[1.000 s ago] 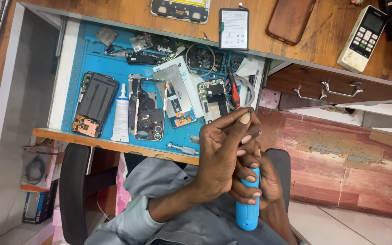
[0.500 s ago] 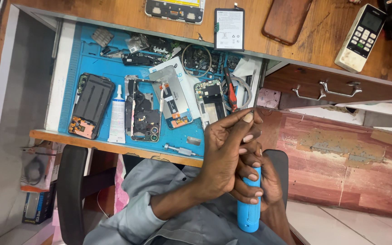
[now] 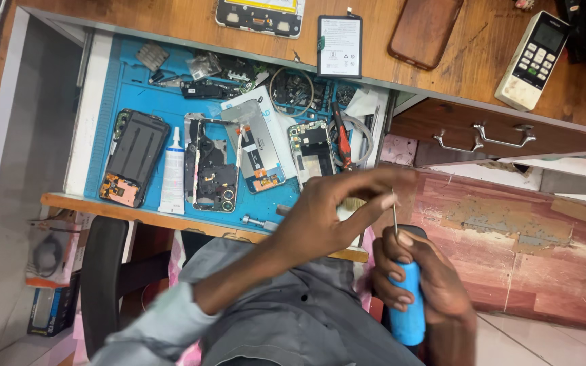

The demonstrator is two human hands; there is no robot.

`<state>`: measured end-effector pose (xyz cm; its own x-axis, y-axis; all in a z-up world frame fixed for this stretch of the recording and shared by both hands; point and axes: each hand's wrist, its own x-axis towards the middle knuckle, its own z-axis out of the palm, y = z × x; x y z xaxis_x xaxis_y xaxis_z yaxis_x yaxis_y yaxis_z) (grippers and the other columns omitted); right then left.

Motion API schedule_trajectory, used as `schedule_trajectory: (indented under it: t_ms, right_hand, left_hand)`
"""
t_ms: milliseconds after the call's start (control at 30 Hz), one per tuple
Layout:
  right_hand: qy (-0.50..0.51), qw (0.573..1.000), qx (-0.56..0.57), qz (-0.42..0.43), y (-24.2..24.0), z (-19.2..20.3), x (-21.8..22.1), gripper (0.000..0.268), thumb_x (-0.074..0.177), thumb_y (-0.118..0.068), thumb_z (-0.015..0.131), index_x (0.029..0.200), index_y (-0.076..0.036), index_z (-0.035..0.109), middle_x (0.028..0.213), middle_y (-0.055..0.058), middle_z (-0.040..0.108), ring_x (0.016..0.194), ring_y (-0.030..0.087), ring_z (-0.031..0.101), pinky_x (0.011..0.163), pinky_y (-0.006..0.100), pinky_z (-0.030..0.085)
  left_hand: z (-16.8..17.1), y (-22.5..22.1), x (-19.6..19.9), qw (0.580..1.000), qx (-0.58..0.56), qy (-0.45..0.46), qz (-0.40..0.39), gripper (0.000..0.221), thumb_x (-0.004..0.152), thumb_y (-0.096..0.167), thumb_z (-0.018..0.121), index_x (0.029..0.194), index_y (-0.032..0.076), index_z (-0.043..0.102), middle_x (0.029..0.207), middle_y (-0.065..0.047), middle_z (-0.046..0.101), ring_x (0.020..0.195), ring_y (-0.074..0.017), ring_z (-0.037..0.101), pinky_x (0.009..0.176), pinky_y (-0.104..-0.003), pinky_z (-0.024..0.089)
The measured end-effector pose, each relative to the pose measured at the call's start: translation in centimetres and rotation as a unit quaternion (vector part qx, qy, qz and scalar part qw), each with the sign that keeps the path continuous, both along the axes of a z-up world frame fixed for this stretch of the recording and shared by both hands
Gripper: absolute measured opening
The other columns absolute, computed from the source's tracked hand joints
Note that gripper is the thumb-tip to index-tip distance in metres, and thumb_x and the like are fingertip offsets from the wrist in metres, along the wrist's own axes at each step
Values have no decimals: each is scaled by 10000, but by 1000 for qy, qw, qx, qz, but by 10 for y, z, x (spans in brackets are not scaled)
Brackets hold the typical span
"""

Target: The person uses a blue electric screwdriver to remove screws from a smartphone frame and then uses a soldering iron to work on the internal components of the device.

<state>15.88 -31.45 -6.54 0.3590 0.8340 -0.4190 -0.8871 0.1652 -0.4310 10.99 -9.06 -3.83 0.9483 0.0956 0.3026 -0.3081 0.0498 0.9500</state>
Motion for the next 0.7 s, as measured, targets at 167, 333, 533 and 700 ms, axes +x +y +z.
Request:
schedule_trajectory:
  t_ms: [167,333,533,700]
  right_hand:
    - [13,975,-173,138,-22,12,4,346,1018,-294,467,777,-46,464,622,65,484,414,136,460,353,278,398]
    - [-24,952,-149,266,-31,27,0,359,1041,-305,480,823,-23,519,652,66,515,454,145,474,412,271,411]
    - [-104,912,-150,368,-27,58,-4,393,1061,-314,506,807,-18,552,717,65,542,679,158,532,653,297,462]
    - [-98,891,-266,355,-23,75,-12,368,1034,-315,562,886,-3,688,786,78,613,777,176,588,773,330,511]
  left_hand:
    - [23,35,-17,911,388,-130,-41,188,989,133,665,1145,32,688,1134,-126,705,1012,-267,705,852,-374,596]
    - [49,44,-32,770,568,-286,-53,191,854,83,721,999,-41,716,986,-96,680,935,-211,700,823,-340,591]
    - [76,47,-58,830,491,-256,-60,175,827,65,715,938,-68,693,961,-107,654,916,-229,686,808,-349,573]
    - [88,50,-74,886,420,-179,-82,159,861,39,745,942,-91,704,864,-112,612,837,-255,660,765,-389,576]
